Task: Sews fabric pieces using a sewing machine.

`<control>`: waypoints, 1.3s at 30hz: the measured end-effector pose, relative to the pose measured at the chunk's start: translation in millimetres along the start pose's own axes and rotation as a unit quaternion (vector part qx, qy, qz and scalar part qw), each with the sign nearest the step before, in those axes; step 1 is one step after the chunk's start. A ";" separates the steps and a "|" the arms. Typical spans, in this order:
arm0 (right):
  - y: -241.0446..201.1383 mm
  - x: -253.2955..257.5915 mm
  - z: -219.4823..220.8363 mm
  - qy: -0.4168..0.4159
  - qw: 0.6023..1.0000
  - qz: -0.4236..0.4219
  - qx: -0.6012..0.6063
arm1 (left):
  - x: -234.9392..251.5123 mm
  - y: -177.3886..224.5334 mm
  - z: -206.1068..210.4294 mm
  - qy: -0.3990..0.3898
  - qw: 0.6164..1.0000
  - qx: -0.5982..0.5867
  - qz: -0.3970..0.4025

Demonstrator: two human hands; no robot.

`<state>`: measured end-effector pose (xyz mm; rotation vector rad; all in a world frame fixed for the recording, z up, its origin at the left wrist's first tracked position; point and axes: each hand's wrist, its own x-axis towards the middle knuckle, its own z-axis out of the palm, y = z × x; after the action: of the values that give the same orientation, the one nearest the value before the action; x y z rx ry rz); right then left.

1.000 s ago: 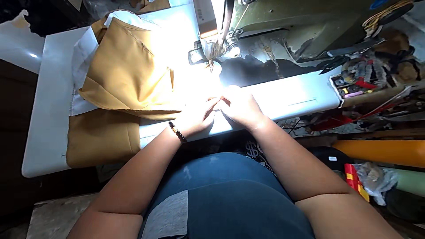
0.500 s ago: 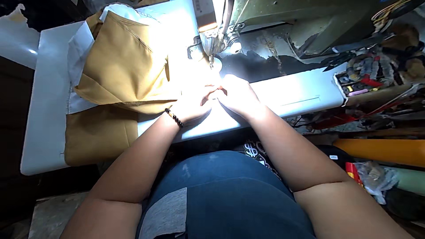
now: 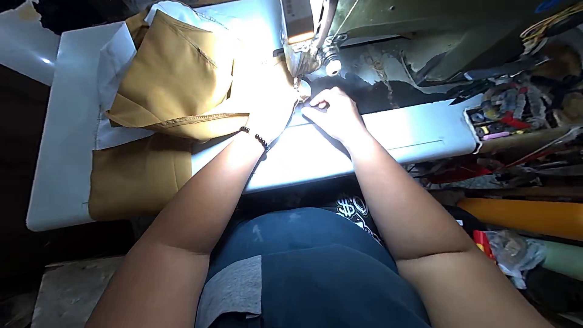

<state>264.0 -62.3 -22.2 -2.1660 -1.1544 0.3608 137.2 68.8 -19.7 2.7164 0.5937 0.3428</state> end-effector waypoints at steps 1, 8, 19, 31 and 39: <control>-4.1 3.6 -0.5 -0.017 1.000 0.025 -0.002 | 1.4 3.1 -1.6 -0.007 1.000 -0.008 -0.019; -17.8 13.0 7.4 -0.038 0.998 0.054 -0.014 | -53.6 -21.9 -63.6 0.003 0.991 0.131 -0.014; -32.6 14.1 -3.2 -0.040 0.878 0.144 0.455 | -106.2 -133.5 -177.1 0.088 0.996 -0.011 0.023; -4.0 -58.8 -3.1 -0.124 0.959 -0.045 0.252 | -21.9 -65.9 -123.1 0.063 0.987 0.146 0.029; -14.6 -76.7 -11.3 -0.137 0.878 0.124 0.442 | 1.5 -2.4 -2.1 -0.018 1.000 0.003 0.018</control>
<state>216.4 -123.7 -8.6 -1.4468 -0.6275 1.0989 137.0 72.1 -18.5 2.7364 0.5381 0.3017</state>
